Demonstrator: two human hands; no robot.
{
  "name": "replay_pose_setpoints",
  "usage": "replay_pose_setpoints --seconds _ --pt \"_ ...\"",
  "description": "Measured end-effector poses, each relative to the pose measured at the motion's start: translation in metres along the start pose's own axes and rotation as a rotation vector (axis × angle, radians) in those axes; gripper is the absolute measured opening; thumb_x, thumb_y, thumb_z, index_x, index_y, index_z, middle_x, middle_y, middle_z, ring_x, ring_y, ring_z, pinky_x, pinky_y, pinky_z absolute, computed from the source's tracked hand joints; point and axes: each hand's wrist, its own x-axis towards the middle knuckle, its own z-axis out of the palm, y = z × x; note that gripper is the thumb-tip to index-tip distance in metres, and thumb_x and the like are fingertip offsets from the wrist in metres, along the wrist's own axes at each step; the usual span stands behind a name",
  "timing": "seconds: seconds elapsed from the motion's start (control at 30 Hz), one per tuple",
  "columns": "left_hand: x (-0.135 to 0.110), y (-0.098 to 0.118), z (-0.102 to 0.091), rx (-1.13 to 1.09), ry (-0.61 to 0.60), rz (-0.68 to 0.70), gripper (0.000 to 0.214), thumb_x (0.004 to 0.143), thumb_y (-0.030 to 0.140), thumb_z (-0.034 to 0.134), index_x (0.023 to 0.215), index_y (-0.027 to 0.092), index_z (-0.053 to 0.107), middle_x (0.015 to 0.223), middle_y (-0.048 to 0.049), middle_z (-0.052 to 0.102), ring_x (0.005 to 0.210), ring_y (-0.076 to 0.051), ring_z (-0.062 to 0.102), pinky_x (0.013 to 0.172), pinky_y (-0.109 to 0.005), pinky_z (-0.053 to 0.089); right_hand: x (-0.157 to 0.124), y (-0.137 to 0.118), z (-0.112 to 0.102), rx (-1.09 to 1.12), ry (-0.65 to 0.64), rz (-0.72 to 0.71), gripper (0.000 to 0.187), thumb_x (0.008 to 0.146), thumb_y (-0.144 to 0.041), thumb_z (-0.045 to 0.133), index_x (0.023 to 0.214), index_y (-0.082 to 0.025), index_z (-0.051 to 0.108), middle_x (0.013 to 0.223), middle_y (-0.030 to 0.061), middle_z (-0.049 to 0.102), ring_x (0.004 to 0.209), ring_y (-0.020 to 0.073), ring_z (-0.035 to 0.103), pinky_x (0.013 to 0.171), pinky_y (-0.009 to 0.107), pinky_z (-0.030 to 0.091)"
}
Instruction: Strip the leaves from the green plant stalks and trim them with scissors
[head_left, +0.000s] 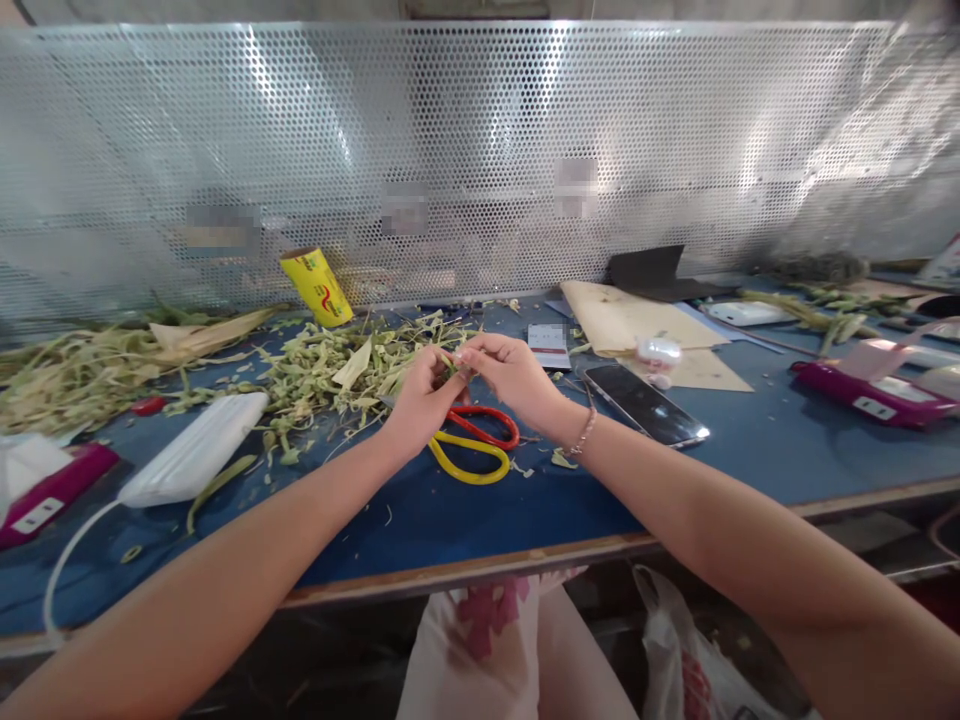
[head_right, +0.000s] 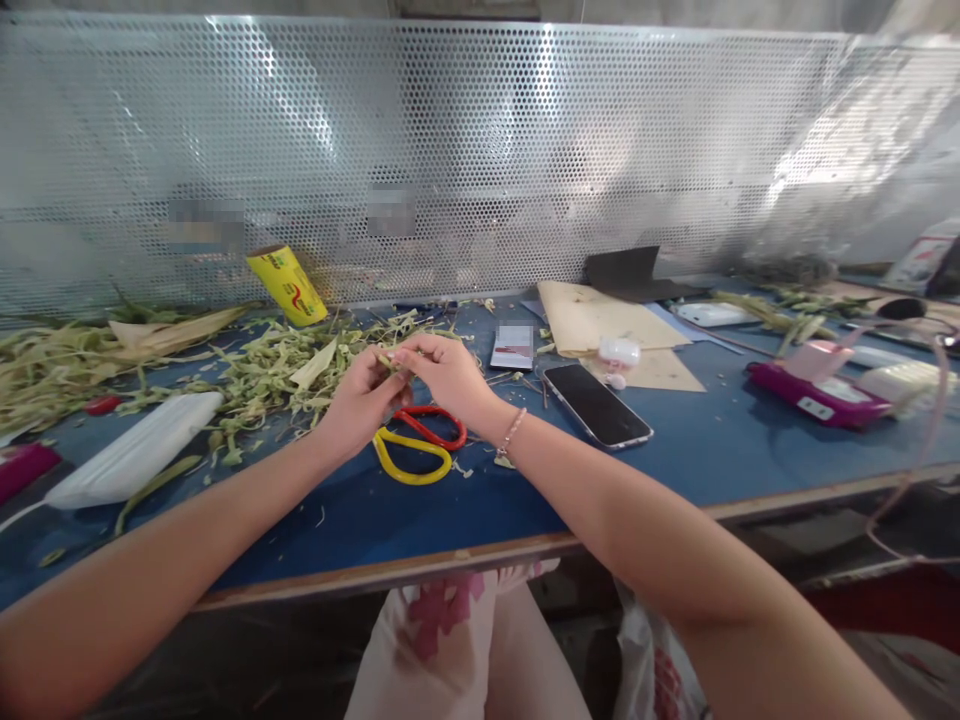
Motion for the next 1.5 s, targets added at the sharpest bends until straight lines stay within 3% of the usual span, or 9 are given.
replay_pose_setpoints --seconds 0.2,0.37,0.53,0.7,0.97,1.17,1.3,1.4,1.5 --pt "-0.001 0.002 0.0 0.068 -0.032 -0.02 0.025 0.075 0.034 0.058 0.077 0.021 0.038 0.051 0.0075 0.05 0.047 -0.008 0.049 0.049 -0.021 0.036 0.002 0.001 -0.003 -0.034 0.058 0.019 0.022 0.075 -0.037 0.057 0.068 -0.016 0.054 0.047 -0.007 0.039 0.042 0.004 0.034 0.041 0.019 0.026" --pt "0.002 -0.003 -0.002 -0.012 0.044 -0.045 0.025 0.073 0.033 0.06 0.073 0.02 0.039 0.054 0.0075 0.048 0.049 -0.007 0.049 0.05 -0.02 0.037 0.002 0.007 -0.005 -0.091 0.009 0.006 0.025 0.08 -0.041 0.051 0.071 -0.018 0.049 0.043 -0.0096 0.036 0.036 0.0036 0.03 0.039 0.019 0.024" --pt "0.004 -0.007 -0.006 0.02 0.068 -0.041 0.026 0.073 0.033 0.06 0.072 0.02 0.038 0.057 0.0065 0.048 0.051 -0.008 0.05 0.053 -0.022 0.04 0.0 0.01 -0.008 -0.278 -0.043 -0.047 0.018 0.085 -0.031 0.042 0.074 -0.019 0.047 0.048 -0.0063 0.048 0.043 0.0063 0.044 0.05 0.02 0.036" --pt "0.003 -0.004 -0.007 0.248 0.065 0.037 0.015 0.076 0.024 0.053 0.077 0.02 0.039 0.058 0.0055 0.051 0.052 -0.009 0.051 0.055 -0.024 0.041 -0.002 0.006 -0.011 -0.423 -0.009 -0.098 0.016 0.085 -0.028 0.041 0.072 -0.02 0.046 0.058 -0.0031 0.053 0.053 0.0093 0.052 0.057 0.023 0.041" --pt "0.001 -0.001 -0.008 0.513 0.145 0.1 0.011 0.075 0.02 0.051 0.08 0.02 0.042 0.064 0.0039 0.049 0.054 -0.011 0.051 0.056 -0.026 0.042 0.002 0.015 -0.009 -0.323 -0.014 -0.057 0.016 0.085 -0.028 0.038 0.071 -0.022 0.04 0.062 -0.0026 0.047 0.059 0.0102 0.05 0.062 0.026 0.046" --pt "0.002 -0.003 -0.009 0.613 0.163 0.139 0.008 0.075 0.02 0.05 0.079 0.019 0.044 0.069 0.0016 0.051 0.058 -0.012 0.051 0.057 -0.027 0.041 0.001 0.013 0.001 -0.045 -0.04 0.021 0.022 0.084 -0.035 0.042 0.068 -0.022 0.036 0.068 -0.0018 0.042 0.06 0.0096 0.047 0.059 0.026 0.048" --pt "0.002 -0.004 -0.009 0.634 0.157 0.156 0.008 0.076 0.022 0.049 0.081 0.019 0.044 0.074 0.0006 0.053 0.062 -0.012 0.051 0.058 -0.026 0.041 -0.001 0.011 0.004 0.12 -0.026 0.151 0.024 0.084 -0.039 0.043 0.069 -0.022 0.034 0.071 -0.0025 0.041 0.056 0.0079 0.044 0.053 0.024 0.044" --pt "0.001 -0.003 -0.008 0.631 0.149 0.152 0.009 0.076 0.023 0.05 0.081 0.019 0.044 0.074 0.001 0.052 0.063 -0.012 0.051 0.058 -0.026 0.041 -0.002 0.011 0.004 0.071 -0.015 0.169 0.023 0.086 -0.039 0.04 0.07 -0.022 0.034 0.067 -0.0035 0.04 0.052 0.0077 0.041 0.05 0.022 0.039" --pt "0.001 -0.002 -0.008 0.556 0.127 0.092 0.009 0.076 0.025 0.05 0.078 0.02 0.042 0.065 0.0035 0.049 0.056 -0.011 0.05 0.054 -0.026 0.04 -0.002 0.012 0.003 -0.129 0.009 0.069 0.022 0.087 -0.035 0.037 0.069 -0.022 0.035 0.058 -0.0047 0.036 0.05 0.0089 0.036 0.049 0.022 0.034"
